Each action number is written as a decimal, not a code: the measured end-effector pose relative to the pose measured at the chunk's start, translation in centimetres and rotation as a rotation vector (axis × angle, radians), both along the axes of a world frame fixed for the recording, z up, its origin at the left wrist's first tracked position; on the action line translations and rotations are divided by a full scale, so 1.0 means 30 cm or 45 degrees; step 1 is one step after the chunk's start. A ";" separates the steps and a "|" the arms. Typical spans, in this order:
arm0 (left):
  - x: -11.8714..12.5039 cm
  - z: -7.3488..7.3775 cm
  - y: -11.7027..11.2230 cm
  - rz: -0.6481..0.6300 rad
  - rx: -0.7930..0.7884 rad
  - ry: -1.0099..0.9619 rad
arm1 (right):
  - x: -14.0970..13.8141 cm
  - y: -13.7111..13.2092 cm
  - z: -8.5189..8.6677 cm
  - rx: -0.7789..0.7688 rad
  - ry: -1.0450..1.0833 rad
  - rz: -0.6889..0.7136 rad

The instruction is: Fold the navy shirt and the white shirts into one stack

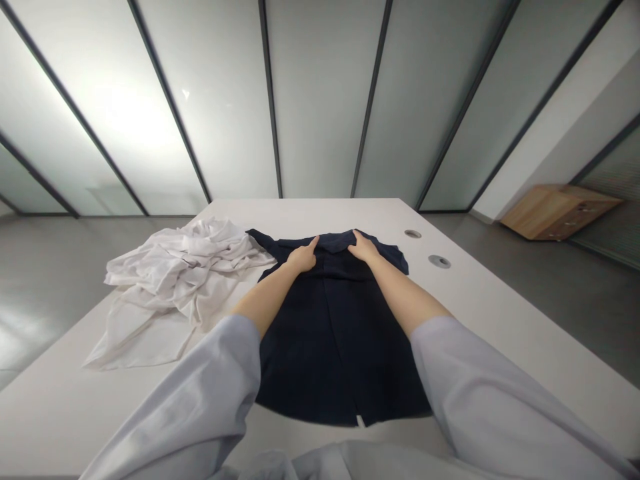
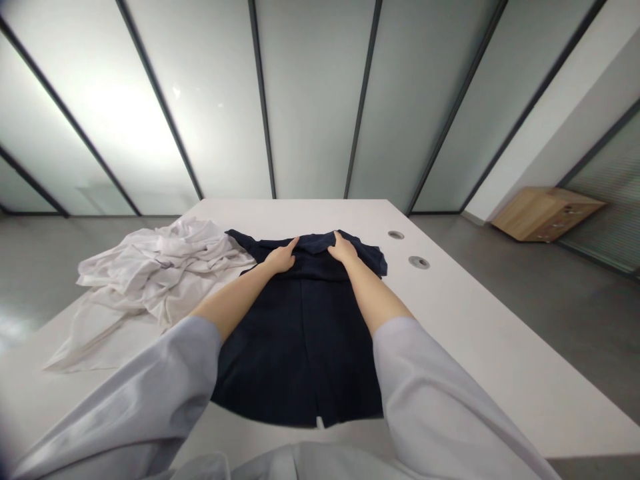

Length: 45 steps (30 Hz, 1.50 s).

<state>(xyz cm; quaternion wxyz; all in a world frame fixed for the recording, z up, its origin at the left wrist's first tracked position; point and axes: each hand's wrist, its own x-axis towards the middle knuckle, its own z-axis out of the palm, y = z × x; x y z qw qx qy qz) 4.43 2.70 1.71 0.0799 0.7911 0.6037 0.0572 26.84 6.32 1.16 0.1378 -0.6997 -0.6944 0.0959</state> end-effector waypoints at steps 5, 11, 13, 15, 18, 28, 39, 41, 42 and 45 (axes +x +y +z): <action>0.029 -0.026 0.079 0.011 -0.053 -0.038 | -0.007 0.060 -0.036 -0.111 -0.083 -0.048; 0.052 -0.040 0.148 0.122 -0.025 -0.047 | -0.014 0.078 -0.038 0.017 -0.093 -0.120; 0.051 -0.028 0.176 0.148 -0.034 -0.128 | -0.015 0.100 -0.021 0.027 -0.036 -0.113; 0.040 -0.009 0.207 0.177 -0.011 -0.272 | -0.019 0.130 0.000 0.058 0.111 -0.056; 0.009 0.017 0.235 0.217 0.126 -0.403 | -0.022 0.168 0.026 0.182 0.373 0.053; -0.022 -0.068 0.007 0.017 -0.022 0.073 | 0.000 -0.024 -0.050 -0.013 0.070 0.198; 0.051 -0.075 -0.054 0.111 -0.161 0.211 | -0.039 -0.148 -0.115 -0.230 -0.185 0.035; 0.030 -0.073 -0.015 0.051 -0.169 0.175 | -0.023 -0.112 -0.111 -0.221 -0.191 0.032; 0.016 -0.076 0.000 0.012 -0.157 0.140 | -0.014 -0.095 -0.111 -0.208 -0.196 0.036; -0.033 -0.097 0.020 -0.090 -0.093 0.043 | 0.011 -0.057 -0.113 -0.147 -0.211 0.064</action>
